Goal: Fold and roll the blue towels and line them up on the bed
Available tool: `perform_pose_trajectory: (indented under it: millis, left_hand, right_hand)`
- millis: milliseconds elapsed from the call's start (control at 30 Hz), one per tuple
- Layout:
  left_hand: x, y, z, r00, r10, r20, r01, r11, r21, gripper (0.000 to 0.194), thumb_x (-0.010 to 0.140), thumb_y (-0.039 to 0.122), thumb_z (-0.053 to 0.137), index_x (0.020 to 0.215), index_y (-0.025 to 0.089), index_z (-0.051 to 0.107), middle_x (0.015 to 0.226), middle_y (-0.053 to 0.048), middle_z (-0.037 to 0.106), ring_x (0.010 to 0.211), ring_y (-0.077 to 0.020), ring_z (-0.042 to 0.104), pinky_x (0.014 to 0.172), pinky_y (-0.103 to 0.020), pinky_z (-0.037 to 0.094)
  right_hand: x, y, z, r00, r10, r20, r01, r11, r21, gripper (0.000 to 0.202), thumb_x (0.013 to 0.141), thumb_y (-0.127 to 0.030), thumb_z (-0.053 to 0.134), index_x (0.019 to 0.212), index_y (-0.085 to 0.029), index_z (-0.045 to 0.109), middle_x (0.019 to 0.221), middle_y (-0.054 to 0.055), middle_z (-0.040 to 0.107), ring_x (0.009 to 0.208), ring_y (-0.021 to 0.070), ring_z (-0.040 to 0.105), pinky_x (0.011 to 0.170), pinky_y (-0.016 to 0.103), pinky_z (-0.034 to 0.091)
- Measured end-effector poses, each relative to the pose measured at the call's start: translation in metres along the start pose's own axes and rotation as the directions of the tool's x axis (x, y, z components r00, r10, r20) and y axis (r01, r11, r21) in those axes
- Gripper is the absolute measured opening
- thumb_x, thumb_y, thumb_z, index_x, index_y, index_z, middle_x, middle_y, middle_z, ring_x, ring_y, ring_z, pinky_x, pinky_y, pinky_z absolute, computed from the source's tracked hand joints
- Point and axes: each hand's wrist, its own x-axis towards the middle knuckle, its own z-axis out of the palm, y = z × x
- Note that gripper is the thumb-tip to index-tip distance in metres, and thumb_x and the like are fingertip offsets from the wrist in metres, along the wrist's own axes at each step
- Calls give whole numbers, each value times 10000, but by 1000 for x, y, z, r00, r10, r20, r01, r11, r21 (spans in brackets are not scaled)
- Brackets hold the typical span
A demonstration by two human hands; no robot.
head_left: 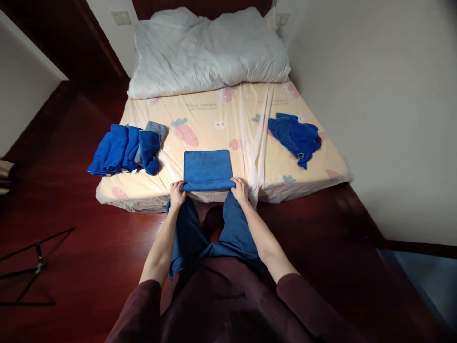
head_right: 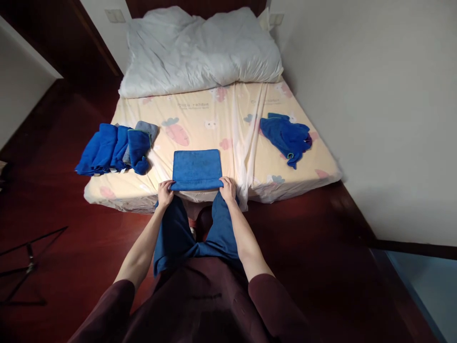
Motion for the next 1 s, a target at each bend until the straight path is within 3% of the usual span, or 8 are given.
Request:
perform_pose_trajectory:
  millis: [167,333,467,600,800,1000]
  left_hand:
    - [4,-7,3,999,-31,-15,31,999,-29,466,803,116,565,1219,181,763,1264,-170,639,1235,-341,599,1134,-508,504]
    - [8,-11,7,999,-44,-10,44,999,-1,334,919,198,562,1204,175,735,1240,-180,624,1219,-349,590,1127,-517,494]
    - [9,-13,13,995,-77,-61,79,996,31,263,1040,353,501,1078,178,694,1182,-186,618,1167,-342,597,1101,-514,498]
    - [9,-13,16,993,-80,-90,82,996,20,308,1087,403,436,951,211,635,1117,-158,604,1140,-310,597,1106,-488,490]
    - [8,-10,14,993,-81,-84,82,997,4,287,1080,381,457,948,202,639,1114,-158,587,1133,-303,601,1100,-471,487]
    - [7,-6,13,989,-87,-116,91,995,32,249,1046,356,516,939,191,668,1113,-163,590,1137,-311,604,1094,-476,493]
  right_hand:
    - [6,1,0,998,57,14,-57,998,17,571,793,20,479,1231,-187,782,1313,100,718,1193,237,722,1077,369,615]
    - [12,5,0,998,66,0,-66,997,42,501,843,-19,482,1218,-189,766,1267,96,726,1193,228,710,1086,346,594]
    - [15,7,3,995,99,-23,-98,995,21,302,1023,-190,461,1129,-178,744,1201,121,728,1122,241,705,1043,357,583]
    - [16,11,9,992,116,-56,-116,993,4,376,1113,-391,407,1008,-199,713,1120,116,715,1038,232,702,984,335,565]
    - [17,16,16,988,73,-139,-71,997,22,443,1107,-448,394,860,-222,684,975,82,706,902,209,676,852,299,560]
    - [19,17,18,979,93,-180,-91,996,16,367,1062,-402,493,799,-224,676,933,86,715,835,200,657,794,294,544]
